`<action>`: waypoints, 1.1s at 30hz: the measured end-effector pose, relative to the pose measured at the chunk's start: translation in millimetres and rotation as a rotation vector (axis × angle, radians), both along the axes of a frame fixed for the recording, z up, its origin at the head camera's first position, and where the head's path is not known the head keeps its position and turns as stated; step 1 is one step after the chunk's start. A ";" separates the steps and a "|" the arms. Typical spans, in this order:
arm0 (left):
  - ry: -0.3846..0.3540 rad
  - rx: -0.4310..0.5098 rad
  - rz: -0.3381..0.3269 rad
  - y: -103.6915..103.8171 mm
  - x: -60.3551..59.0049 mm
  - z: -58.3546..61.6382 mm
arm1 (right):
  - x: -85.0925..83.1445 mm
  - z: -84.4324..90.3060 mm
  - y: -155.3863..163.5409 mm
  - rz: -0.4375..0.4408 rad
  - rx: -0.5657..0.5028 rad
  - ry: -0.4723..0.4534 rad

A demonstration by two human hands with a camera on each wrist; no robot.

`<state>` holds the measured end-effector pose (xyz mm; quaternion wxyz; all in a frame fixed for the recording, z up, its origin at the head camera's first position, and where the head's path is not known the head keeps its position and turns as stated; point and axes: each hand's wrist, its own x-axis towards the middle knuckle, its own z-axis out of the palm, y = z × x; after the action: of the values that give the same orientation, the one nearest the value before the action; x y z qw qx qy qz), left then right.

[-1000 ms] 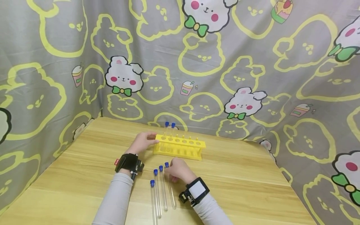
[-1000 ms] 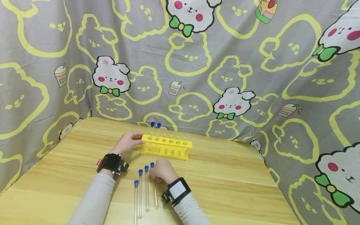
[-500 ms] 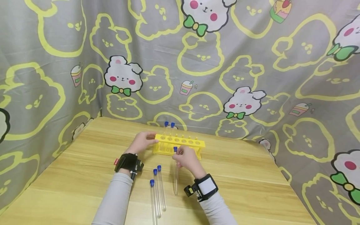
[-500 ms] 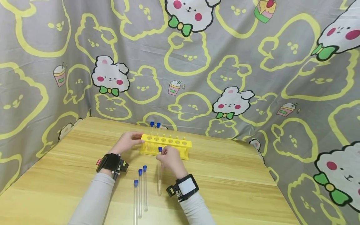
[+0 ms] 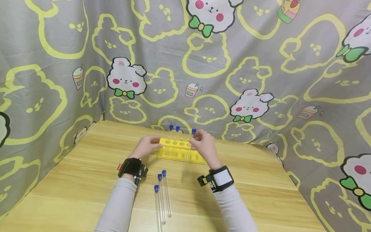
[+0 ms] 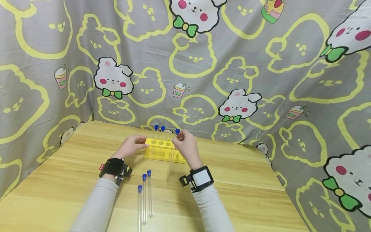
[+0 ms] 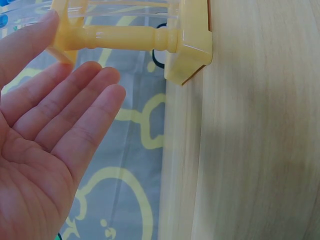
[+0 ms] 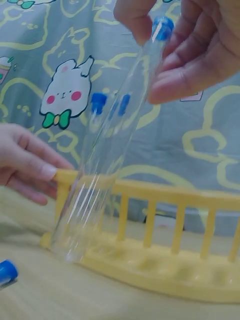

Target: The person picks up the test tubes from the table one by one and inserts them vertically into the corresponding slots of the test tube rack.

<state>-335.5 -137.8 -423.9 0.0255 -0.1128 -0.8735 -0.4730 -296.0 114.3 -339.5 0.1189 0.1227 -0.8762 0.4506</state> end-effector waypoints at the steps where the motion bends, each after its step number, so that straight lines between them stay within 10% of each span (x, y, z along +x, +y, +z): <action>1: 0.001 0.001 0.001 0.1 0.1 0.2 | -1.3 2.5 0.8 -0.008 -0.002 0.036; 16: 0.002 0.000 -0.001 0.7 1.4 0.5 | -19.6 9.2 -11.2 -0.074 -0.132 0.440; 33: -0.017 0.013 0.010 1.1 1.6 1.4 | -39.1 -37.6 -23.8 -0.087 -0.029 0.343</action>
<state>-333.8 -136.7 -422.5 0.0213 -0.1041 -0.8712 -0.4793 -335.1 90.6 -377.1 0.2876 0.1579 -0.8410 0.4301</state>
